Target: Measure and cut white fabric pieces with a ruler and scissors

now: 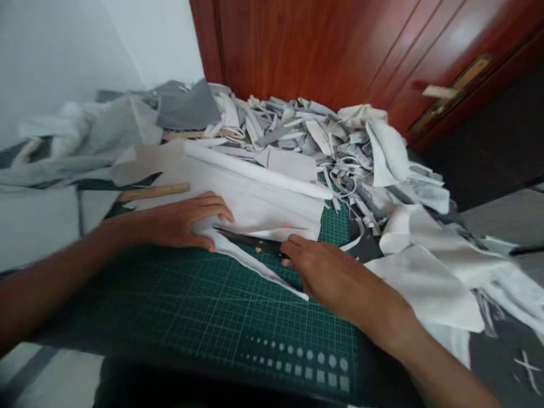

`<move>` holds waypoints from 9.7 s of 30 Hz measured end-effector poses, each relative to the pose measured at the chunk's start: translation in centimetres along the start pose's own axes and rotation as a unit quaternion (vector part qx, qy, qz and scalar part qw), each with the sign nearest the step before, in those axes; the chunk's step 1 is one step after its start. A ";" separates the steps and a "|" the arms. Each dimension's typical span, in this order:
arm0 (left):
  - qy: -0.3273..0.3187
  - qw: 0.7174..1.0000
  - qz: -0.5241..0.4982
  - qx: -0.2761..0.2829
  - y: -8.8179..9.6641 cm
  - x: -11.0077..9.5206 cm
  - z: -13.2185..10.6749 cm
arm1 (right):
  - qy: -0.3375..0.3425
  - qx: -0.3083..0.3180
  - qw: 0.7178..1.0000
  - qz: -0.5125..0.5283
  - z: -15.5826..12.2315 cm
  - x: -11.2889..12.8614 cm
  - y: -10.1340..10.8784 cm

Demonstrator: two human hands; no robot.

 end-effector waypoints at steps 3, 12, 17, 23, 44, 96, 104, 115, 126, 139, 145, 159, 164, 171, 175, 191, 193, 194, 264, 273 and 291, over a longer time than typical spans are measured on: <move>-0.014 1.000 0.006 -0.001 -0.2 0.1 0.2 | 0.005 -0.011 1.000 -0.008 0.2 -0.4 -0.3; -0.016 1.000 0.008 -0.018 -0.7 0.2 0.5 | 0.017 -0.034 0.997 -0.060 0.8 -0.3 -0.8; -0.028 0.999 -0.004 -0.026 -0.8 0.4 0.6 | 0.020 -0.045 0.996 -0.080 1.1 -0.2 -1.0; -0.016 0.999 0.018 -0.037 -0.9 0.5 0.6 | 0.018 -0.060 0.992 -0.112 1.4 0.4 -1.3; -0.013 0.995 0.086 -0.044 -0.8 0.1 0.5 | 0.062 -0.144 0.981 -0.116 2.4 0.6 -1.8; 0.041 0.998 0.015 -0.048 -1.2 -0.5 0.2 | 0.042 -0.092 0.991 -0.085 3.4 -0.8 -0.4; 0.042 0.998 0.035 -0.042 -1.2 -0.7 0.1 | 0.049 -0.085 0.992 -0.085 3.7 -1.1 -0.9; 0.060 0.997 0.027 -0.036 -1.1 -0.7 0.1 | 0.036 -0.075 0.992 -0.099 3.8 -1.0 -1.1; 0.047 0.997 0.050 -0.036 -1.3 -1.0 0.0 | 0.047 -0.085 0.990 -0.100 3.7 -0.8 -0.8; -0.065 0.958 0.235 -0.152 -5.1 -10.0 1.3 | 0.055 -0.085 0.992 -0.079 3.8 -1.2 -0.5; 0.009 0.943 0.310 -0.117 -10.1 -12.8 4.9 | 0.061 -0.105 0.988 -0.097 3.6 -0.9 -0.8; 0.048 0.936 0.329 -0.114 -10.3 -13.1 6.2 | 0.063 -0.104 0.987 -0.106 3.9 -1.7 -1.3; 0.003 0.940 0.334 -0.071 -9.8 -12.8 6.9 | 0.067 -0.115 0.985 -0.110 3.9 -1.6 -1.6; -0.013 0.952 0.299 -0.071 -10.1 -12.3 7.4 | 0.068 -0.097 0.991 -0.066 3.7 -1.3 -0.8; -0.014 0.948 0.309 -0.070 -10.4 -12.4 7.5 | 0.058 -0.096 0.992 -0.057 3.5 -0.9 -0.2; 0.025 0.937 0.337 -0.091 -9.0 -12.2 5.7 | 0.064 -0.107 0.987 -0.102 3.5 -1.1 0.6; 0.028 0.934 0.345 -0.094 -9.1 -12.4 5.9 | 0.065 -0.107 0.987 -0.099 3.6 -1.2 0.5; 0.028 0.932 0.349 -0.095 -9.2 -12.5 6.0 | 0.065 -0.105 0.988 -0.096 3.6 -1.2 0.5; 0.100 0.891 0.408 -0.172 -3.7 -4.3 -6.7 | 0.017 -0.119 0.991 -0.065 4.8 1.5 -0.7; 0.091 0.899 0.390 -0.175 -3.5 -3.8 -6.7 | 0.021 -0.131 0.986 -0.099 4.9 1.3 -1.2; 0.145 0.903 0.351 -0.202 -3.9 -3.8 -6.9 | 0.013 -0.104 0.986 -0.127 4.9 1.8 -1.2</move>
Point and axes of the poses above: each hand's wrist, its own z-axis towards the middle knuckle, its own y-axis out of the back of the hand, x = y × z, the point moved 1 cm from there along z, towards the middle knuckle, and after that the axes turned 5 degrees about x, right-handed, at the moved point
